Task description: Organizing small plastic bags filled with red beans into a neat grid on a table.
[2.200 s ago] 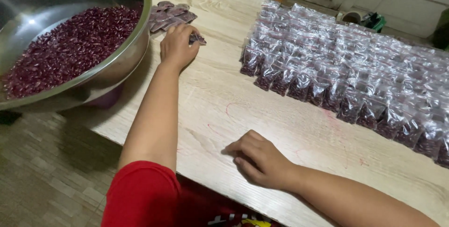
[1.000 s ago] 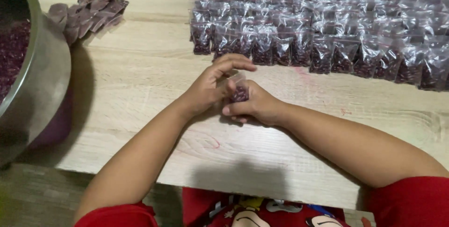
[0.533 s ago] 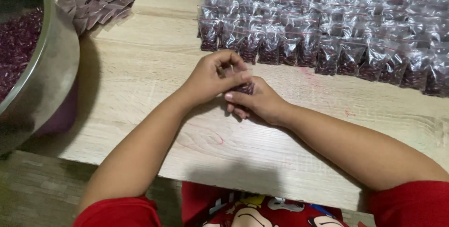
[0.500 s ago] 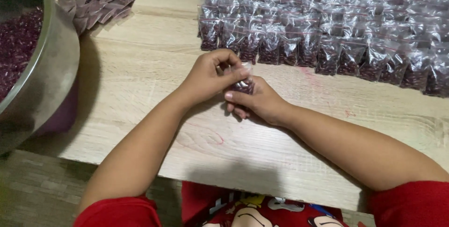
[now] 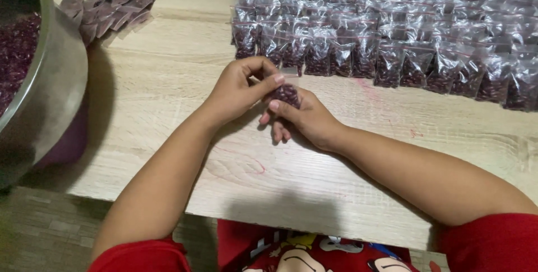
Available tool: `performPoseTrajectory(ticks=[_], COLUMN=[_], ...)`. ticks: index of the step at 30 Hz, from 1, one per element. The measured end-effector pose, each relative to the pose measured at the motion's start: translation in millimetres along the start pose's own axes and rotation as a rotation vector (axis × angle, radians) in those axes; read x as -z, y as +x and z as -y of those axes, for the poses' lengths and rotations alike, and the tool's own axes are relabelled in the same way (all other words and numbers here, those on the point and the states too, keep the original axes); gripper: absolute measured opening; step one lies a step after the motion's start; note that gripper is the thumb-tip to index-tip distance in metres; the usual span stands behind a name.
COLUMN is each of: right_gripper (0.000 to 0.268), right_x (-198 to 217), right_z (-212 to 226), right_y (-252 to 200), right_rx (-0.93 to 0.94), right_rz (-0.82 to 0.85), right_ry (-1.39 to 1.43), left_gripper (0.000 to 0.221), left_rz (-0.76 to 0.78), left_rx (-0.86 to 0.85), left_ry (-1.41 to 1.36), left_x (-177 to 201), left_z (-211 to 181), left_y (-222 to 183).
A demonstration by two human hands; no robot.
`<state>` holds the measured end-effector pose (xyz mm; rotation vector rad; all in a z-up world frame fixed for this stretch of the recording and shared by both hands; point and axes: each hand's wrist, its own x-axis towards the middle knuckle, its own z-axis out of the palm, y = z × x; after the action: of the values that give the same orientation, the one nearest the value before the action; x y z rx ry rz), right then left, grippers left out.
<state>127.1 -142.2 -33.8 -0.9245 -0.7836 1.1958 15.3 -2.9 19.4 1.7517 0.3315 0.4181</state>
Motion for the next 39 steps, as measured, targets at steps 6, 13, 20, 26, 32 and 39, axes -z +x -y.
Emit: performPoseTrajectory(ticks=[6,13,20,26,32,39], right_gripper=[0.047,0.036,0.036,0.036,0.037,0.041], right_x=[-1.6,2.7,5.2,1.6,1.7,-0.5], right_z=[5.2,7.5,1.7,7.6,6.7,4.6], right_y=[-2.9,-3.8,-4.0,-5.2,-6.3,-6.2], right_rx=[-0.003,-0.081,-0.05,-0.052,-0.028,0.004], right_rz=[0.021,0.099,0.101,0.102,0.122,0.107], right_ry=[-0.03,0.029,-0.006,-0.086,-0.129,-0.305], left_gripper=[0.018,0.013,0.011,0.063,0.066,0.026], left_rz=[-0.163,-0.497,-0.563,-0.473,-0.539,-0.799], left_rx=[-0.033,-0.073,-0.068,-0.019,-0.04,-0.129], left_ry=[-0.322,0.222,0.268,0.343,0.464,1.158], left_x=[16.3,59.6,48.2,39.6,45.4,158.7], left_z=[8.6,70.8,68.8,52.2,52.4,91.4], left_y=[10.3,45.7,59.8,41.8,46.8,87.2])
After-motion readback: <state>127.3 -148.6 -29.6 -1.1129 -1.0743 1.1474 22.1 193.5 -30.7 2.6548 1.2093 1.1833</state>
